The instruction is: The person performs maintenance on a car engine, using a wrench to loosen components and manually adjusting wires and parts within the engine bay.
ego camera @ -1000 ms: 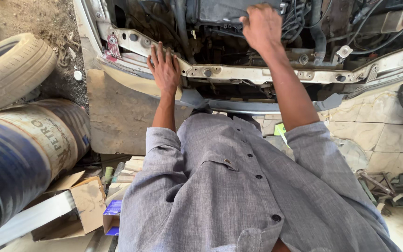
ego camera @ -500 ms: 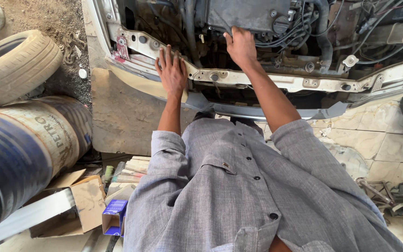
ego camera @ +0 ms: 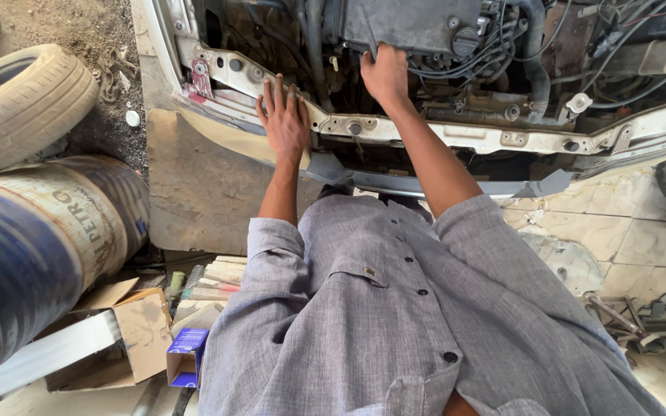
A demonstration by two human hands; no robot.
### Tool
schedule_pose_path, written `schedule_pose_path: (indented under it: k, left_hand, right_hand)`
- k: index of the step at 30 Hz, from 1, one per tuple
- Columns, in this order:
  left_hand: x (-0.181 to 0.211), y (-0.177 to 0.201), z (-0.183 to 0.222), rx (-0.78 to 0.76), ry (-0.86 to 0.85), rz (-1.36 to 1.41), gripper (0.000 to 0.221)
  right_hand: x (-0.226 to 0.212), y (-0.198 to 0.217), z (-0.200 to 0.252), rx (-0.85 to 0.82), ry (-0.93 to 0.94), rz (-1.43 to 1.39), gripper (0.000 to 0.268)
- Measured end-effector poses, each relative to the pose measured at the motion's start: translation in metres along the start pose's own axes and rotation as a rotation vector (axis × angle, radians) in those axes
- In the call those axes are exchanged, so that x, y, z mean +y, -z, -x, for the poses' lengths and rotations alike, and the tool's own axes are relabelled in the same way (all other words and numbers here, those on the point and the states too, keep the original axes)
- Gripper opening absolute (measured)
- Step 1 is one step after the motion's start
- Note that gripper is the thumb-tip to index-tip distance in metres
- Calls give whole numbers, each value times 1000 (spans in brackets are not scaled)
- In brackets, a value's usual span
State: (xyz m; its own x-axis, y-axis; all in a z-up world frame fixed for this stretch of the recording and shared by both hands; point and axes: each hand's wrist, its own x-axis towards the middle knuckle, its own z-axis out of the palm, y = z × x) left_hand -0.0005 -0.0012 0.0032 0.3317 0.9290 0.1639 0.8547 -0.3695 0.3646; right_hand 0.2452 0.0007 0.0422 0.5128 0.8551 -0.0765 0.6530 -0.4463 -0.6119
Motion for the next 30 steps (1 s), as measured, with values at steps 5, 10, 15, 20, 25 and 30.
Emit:
schedule_pose_path:
  k: [5,10,15,20,25,30]
  left_hand:
    - [1,0,-1,34,-11,-1,38]
    - [0,0,-1,14,-4,12,37]
    - [0,-4,0,17,-2,-1,37]
    - [0,-7,3,21,9,13,35]
    - [0,0,-4,24,1,9,37]
    - [2,-1,3,46,0,16,34]
  right_hand:
    - [0,-14,-13,-71,-159,-14,27]
    - [-2,-33,-13,14,-69,-3,25]
    - [-22,-59,-9,48,-220,-110,25]
    - [-38,-54,-7,-30,-215,-54,23]
    - [-26,-37,-21,-33,-59,-23,19]
    - [-20,-34,-27,-115,-43,-25,20]
